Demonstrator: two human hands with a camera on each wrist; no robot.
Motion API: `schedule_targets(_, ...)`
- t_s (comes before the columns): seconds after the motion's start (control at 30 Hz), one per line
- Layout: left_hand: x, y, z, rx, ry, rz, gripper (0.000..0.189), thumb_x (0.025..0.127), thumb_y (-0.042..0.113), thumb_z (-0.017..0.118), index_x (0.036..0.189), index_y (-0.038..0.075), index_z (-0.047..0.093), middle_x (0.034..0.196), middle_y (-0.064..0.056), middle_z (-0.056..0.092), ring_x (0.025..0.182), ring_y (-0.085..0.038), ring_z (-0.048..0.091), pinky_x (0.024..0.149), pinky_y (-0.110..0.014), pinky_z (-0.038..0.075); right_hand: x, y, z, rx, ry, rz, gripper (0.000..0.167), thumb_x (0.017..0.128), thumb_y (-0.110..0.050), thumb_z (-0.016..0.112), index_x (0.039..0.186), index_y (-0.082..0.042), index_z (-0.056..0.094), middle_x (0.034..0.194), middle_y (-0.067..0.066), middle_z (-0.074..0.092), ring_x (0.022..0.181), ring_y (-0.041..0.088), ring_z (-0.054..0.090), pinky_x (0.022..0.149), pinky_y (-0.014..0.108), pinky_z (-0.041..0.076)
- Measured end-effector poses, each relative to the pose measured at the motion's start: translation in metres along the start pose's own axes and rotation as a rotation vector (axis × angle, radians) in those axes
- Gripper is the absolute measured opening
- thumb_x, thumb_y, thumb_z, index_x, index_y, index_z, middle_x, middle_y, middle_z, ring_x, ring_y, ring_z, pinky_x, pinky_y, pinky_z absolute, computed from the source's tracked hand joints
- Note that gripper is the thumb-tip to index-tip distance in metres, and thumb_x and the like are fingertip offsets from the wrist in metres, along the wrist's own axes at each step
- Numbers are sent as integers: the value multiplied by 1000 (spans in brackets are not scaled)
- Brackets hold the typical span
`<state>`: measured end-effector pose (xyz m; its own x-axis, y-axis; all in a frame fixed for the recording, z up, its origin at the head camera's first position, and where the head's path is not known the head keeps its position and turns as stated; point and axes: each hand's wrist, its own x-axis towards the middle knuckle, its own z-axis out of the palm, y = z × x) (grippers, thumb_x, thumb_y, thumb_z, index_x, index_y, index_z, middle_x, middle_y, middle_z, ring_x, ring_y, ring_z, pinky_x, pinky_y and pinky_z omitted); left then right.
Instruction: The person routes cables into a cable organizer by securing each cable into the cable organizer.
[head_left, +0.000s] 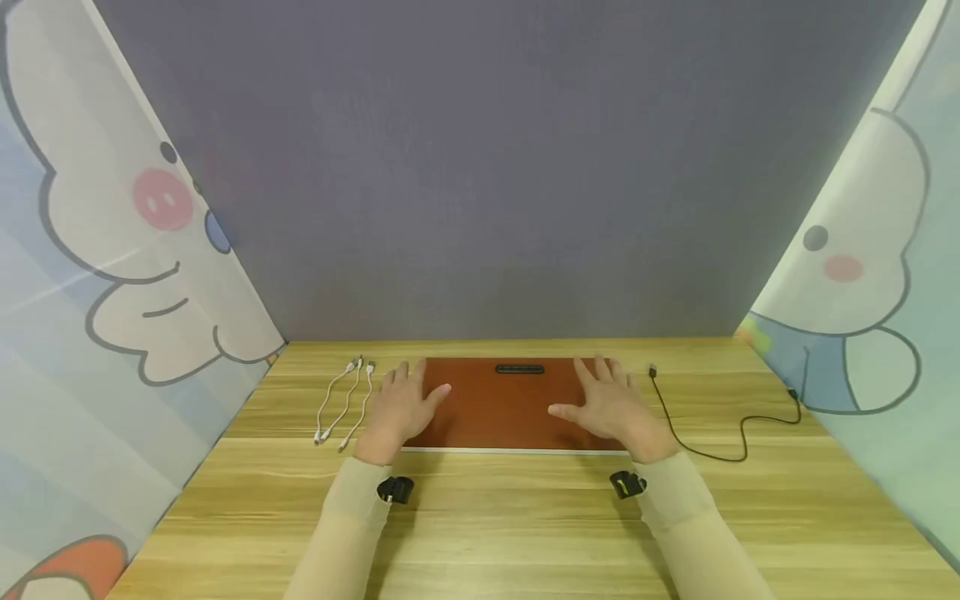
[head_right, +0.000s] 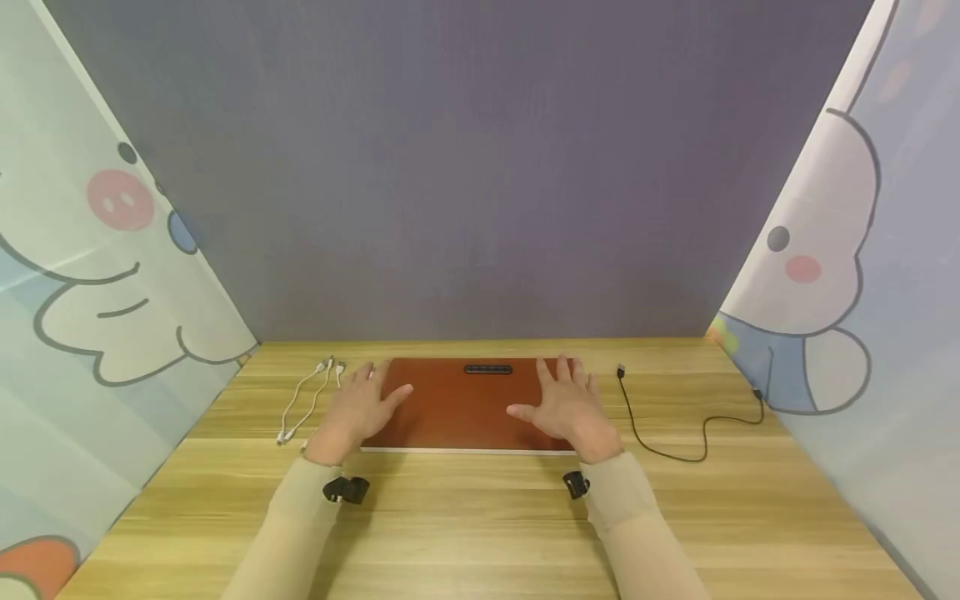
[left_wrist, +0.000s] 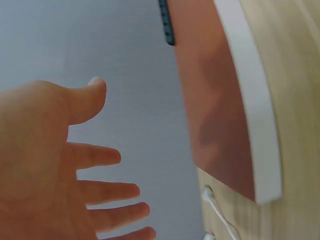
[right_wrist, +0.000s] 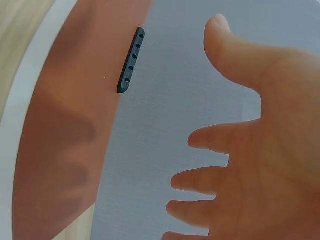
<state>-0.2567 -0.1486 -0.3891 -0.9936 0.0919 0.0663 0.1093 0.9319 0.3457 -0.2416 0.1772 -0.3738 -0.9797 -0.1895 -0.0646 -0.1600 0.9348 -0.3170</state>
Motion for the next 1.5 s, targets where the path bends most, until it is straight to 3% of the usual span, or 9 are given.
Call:
schedule_targets(0.2,7,-14,-1,67,36,19,67,105,44,53,152,-2,40,147,-33,44,132,-56,43,99,-65,44,1,-3,2,0,-12,-12,106,91,-70,59,163,-5,17,164,32,4,149,55,-2,116,70,4)
schedule_targets(0.53,28,-44,-9,143,-51,7,49,104,28,55,141,-5,51,132,-31,55,116,-54,54,89,-63,51,2,-5,9,-3,-43,-13,100,92,-61,65,162,-5,21,163,32,7,149,54,4,117,68,7)
schedule_targets(0.8,44,-61,-10,-34,-113,1,44,104,15,49,139,-10,50,132,-33,58,117,-48,59,96,-59,49,4,-9,17,30,-81,-38,94,94,-54,67,161,-5,23,163,32,12,150,53,8,119,64,11)
schedule_targets(1.03,63,-76,-7,-140,-171,-22,47,108,20,48,145,-8,46,134,-30,58,116,-42,61,94,-55,50,7,-18,23,44,-83,-63,92,93,-51,71,161,-6,27,163,31,18,150,51,14,119,63,17)
schedule_targets(1.3,79,-78,-9,-63,-229,23,44,107,14,49,144,-10,48,137,-30,56,123,-45,58,100,-56,48,11,-27,32,58,-106,-64,91,91,-51,73,160,-9,32,163,27,23,151,46,18,115,66,24)
schedule_targets(1.5,86,-73,-9,-37,-257,64,41,105,9,48,141,-8,52,139,-29,56,128,-46,53,103,-56,46,12,-34,38,91,-96,-138,86,92,-48,73,159,-9,35,162,25,26,151,44,21,115,64,27)
